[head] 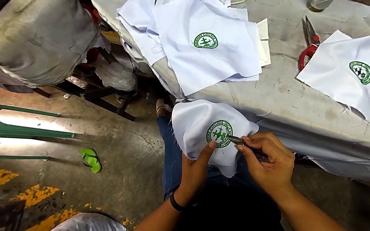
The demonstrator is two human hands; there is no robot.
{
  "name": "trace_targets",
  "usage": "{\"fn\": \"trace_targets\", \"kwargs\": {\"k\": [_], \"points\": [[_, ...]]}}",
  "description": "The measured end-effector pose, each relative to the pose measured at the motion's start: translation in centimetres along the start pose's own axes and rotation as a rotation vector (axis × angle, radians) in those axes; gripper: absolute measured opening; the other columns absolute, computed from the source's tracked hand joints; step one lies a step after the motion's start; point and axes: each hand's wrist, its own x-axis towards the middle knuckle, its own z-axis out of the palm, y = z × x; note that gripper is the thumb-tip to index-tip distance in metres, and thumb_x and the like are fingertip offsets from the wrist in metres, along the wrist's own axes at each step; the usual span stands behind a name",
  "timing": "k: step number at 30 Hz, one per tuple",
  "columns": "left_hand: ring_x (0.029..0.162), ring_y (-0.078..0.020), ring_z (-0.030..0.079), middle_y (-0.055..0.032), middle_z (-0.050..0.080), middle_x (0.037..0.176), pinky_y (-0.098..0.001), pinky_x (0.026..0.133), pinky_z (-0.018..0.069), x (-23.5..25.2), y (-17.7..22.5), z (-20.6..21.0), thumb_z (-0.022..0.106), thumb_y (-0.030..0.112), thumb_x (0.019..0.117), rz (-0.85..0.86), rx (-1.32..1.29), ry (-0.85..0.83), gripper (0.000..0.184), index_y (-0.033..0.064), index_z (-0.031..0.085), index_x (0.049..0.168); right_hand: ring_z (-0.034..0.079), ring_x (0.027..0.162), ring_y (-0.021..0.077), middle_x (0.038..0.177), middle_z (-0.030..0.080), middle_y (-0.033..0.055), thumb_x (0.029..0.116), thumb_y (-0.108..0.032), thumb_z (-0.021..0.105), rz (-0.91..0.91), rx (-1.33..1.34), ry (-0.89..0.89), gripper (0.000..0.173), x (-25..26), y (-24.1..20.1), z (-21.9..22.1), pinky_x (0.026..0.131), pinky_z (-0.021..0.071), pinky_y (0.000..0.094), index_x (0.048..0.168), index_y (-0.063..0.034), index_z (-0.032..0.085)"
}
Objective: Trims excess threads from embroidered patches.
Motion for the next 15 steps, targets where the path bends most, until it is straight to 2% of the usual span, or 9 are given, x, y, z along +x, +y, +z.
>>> {"fn": "trace_targets", "kwargs": {"k": [5,11,15], "points": [[0.096,-0.012,0.072,-0.0041,0.074,0.102,-0.033,0.091,0.0604,0.0,-0.1,-0.1,0.061,-0.005,0.0949,0.001,0.018,-0.001,0.027,0.0,0.057,0.121,0.061,0.076,0.0022,0.086,0.068,0.0089,0.0939,-0.013,0.072,-0.02,-0.029,-0.03,0.017,0.2,0.0,-0.2,0.064,0.0477,0.0112,0.085,0.0017,0.073],[0.097,-0.0114,0.072,-0.003,0.073,0.103,-0.0329,0.092,0.0599,0.1,-0.2,-0.1,0.062,-0.005,0.0946,0.039,0.034,0.01,0.027,0.0008,0.057,0.12,0.062,0.079,0.0048,0.091,0.068,0.0101,0.0948,-0.021,0.072,-0.046,-0.075,-0.098,0.02,0.2,-0.6,-0.7,0.064,0.0482,0.0133,0.094,-0.0003,0.074],[0.098,-0.012,0.071,-0.0038,0.073,0.103,-0.0335,0.092,0.0597,0.3,-0.3,-0.2,0.063,-0.004,0.0947,0.057,0.034,0.01,0.027,0.0007,0.058,0.12,0.061,0.08,0.0011,0.092,0.068,0.0087,0.0941,-0.019,0.073,-0.02,0.011,-0.13,0.02,0.1,-1.0,-1.1,0.064,0.0472,0.0099,0.096,0.0006,0.073]]}}
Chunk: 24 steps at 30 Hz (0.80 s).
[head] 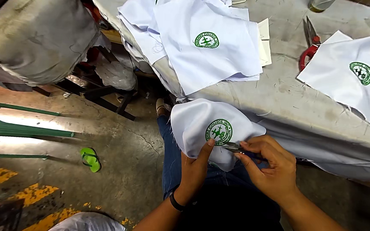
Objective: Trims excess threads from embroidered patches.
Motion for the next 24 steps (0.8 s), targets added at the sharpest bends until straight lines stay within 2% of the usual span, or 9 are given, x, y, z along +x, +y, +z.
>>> {"fn": "trace_targets", "kwargs": {"k": [2,8,19,24], "points": [[0.098,-0.0118,0.071,-0.0038,0.073,0.103,-0.0331,0.092,0.0597,0.03,-0.01,0.05,0.063,-0.004,0.0944,0.008,0.004,0.008,0.028,0.0009,0.057,0.121,0.058,0.077,-0.0007,0.091,0.067,0.0081,0.0931,-0.019,0.073,0.045,0.0,0.023,0.02,0.02,0.08,-0.08,0.062,0.0448,0.0093,0.094,0.0016,0.072],[0.097,-0.0109,0.071,-0.0027,0.073,0.102,-0.032,0.092,0.0597,-0.09,-0.28,0.14,0.064,-0.004,0.094,0.053,0.03,0.001,0.026,0.0007,0.059,0.119,0.058,0.077,-0.0023,0.092,0.068,0.0054,0.0919,-0.019,0.073,0.122,-0.002,-0.001,0.02,0.07,-0.16,0.12,0.063,0.0454,0.0088,0.093,0.0004,0.073],[0.097,-0.0113,0.072,-0.0035,0.073,0.102,-0.0324,0.091,0.06,-0.2,-0.08,0.27,0.063,-0.003,0.0948,0.016,0.027,-0.007,0.026,0.0002,0.057,0.12,0.062,0.08,0.003,0.091,0.07,0.0085,0.094,-0.02,0.072,0.014,-0.058,0.007,0.019,0.38,0.48,0.46,0.066,0.0489,0.0127,0.093,-0.0011,0.076],[0.097,-0.0107,0.071,-0.0025,0.073,0.103,-0.032,0.092,0.0596,-0.17,-0.01,0.29,0.062,-0.003,0.095,0.015,0.022,-0.027,0.026,0.0014,0.058,0.12,0.063,0.083,0.0024,0.091,0.07,0.0079,0.0937,-0.019,0.073,0.021,-0.025,-0.007,0.019,0.61,0.68,0.23,0.069,0.05,0.0123,0.092,-0.0012,0.076]]}}
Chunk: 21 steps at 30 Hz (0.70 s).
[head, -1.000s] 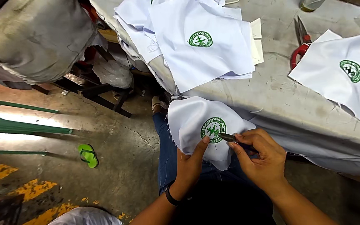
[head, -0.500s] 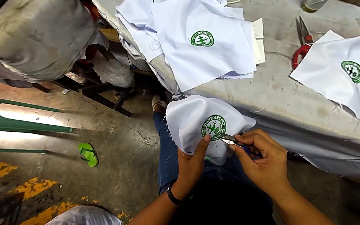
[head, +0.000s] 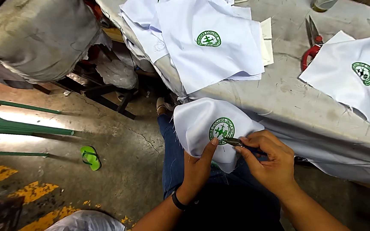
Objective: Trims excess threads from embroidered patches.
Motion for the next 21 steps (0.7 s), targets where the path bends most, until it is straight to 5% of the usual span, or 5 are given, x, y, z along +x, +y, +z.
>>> {"fn": "trace_targets", "kwargs": {"k": [21], "points": [[0.096,-0.0109,0.072,-0.0025,0.074,0.1,-0.0314,0.091,0.06,0.03,0.13,-0.24,0.062,-0.004,0.0946,-0.016,0.014,-0.001,0.024,0.0017,0.06,0.118,0.064,0.082,0.0046,0.092,0.072,0.0071,0.0966,-0.023,0.07,-0.028,-0.049,-0.078,0.02,0.18,0.65,-0.5,0.067,0.0501,0.0158,0.094,-0.0044,0.076]]}}
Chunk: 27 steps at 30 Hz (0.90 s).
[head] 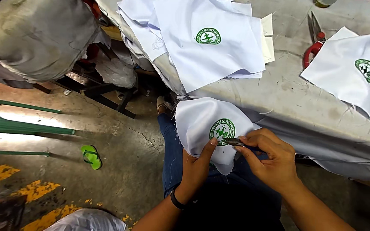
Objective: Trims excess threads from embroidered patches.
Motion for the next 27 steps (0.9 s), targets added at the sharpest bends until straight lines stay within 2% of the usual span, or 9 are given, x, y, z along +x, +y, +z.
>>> {"fn": "trace_targets", "kwargs": {"k": [10,13,17,21,25,27], "points": [[0.094,-0.0108,0.072,-0.0022,0.074,0.1,-0.0319,0.09,0.0605,0.1,0.03,-0.36,0.062,-0.004,0.0944,-0.03,0.007,-0.021,0.023,0.0018,0.06,0.117,0.065,0.081,0.0062,0.091,0.072,0.0068,0.0977,-0.024,0.068,-0.002,-0.021,-0.034,0.021,-0.05,0.13,-0.25,0.067,0.0503,0.0181,0.092,-0.0057,0.077],[0.094,-0.0104,0.072,-0.0018,0.074,0.1,-0.0311,0.09,0.0603,0.11,-0.04,-0.48,0.062,-0.005,0.0939,-0.027,0.012,-0.032,0.023,0.0018,0.06,0.116,0.064,0.079,0.0056,0.088,0.071,0.0071,0.0977,-0.022,0.068,-0.004,0.0,-0.041,0.021,0.01,0.13,-0.28,0.066,0.049,0.0172,0.088,-0.0047,0.075],[0.095,-0.0102,0.072,-0.0017,0.074,0.1,-0.0312,0.09,0.0602,0.2,0.07,-0.52,0.062,-0.004,0.0946,-0.015,0.004,-0.04,0.023,0.0027,0.061,0.117,0.064,0.081,0.0023,0.093,0.071,0.0059,0.0967,-0.025,0.069,0.036,0.035,-0.065,0.022,-0.06,0.21,-0.25,0.067,0.0503,0.0143,0.095,-0.0043,0.076],[0.095,-0.011,0.072,-0.0025,0.074,0.101,-0.0318,0.091,0.06,0.28,0.11,-0.52,0.062,-0.003,0.0949,-0.012,0.005,-0.048,0.024,0.0028,0.061,0.118,0.063,0.078,0.0027,0.089,0.07,0.0068,0.097,-0.021,0.069,0.027,0.039,-0.023,0.02,-0.14,-0.03,0.21,0.066,0.049,0.0136,0.092,-0.0028,0.075],[0.097,-0.0104,0.072,-0.0018,0.074,0.102,-0.0314,0.092,0.0595,0.32,0.09,-0.54,0.062,-0.003,0.0952,-0.004,0.005,-0.038,0.024,0.0034,0.061,0.118,0.064,0.08,0.0058,0.089,0.07,0.0063,0.0986,-0.026,0.067,-0.012,0.042,-0.11,0.023,-0.25,-0.23,-0.27,0.064,0.0488,0.0179,0.093,-0.0057,0.075],[0.097,-0.0111,0.072,-0.0021,0.074,0.102,-0.032,0.092,0.0595,0.31,0.15,-0.55,0.062,-0.003,0.0951,-0.002,0.003,-0.032,0.025,0.0034,0.06,0.119,0.063,0.08,0.0033,0.091,0.07,0.006,0.0972,-0.026,0.069,-0.01,0.073,-0.116,0.022,-0.29,-0.44,-0.54,0.064,0.0483,0.0146,0.095,-0.005,0.075]]}}
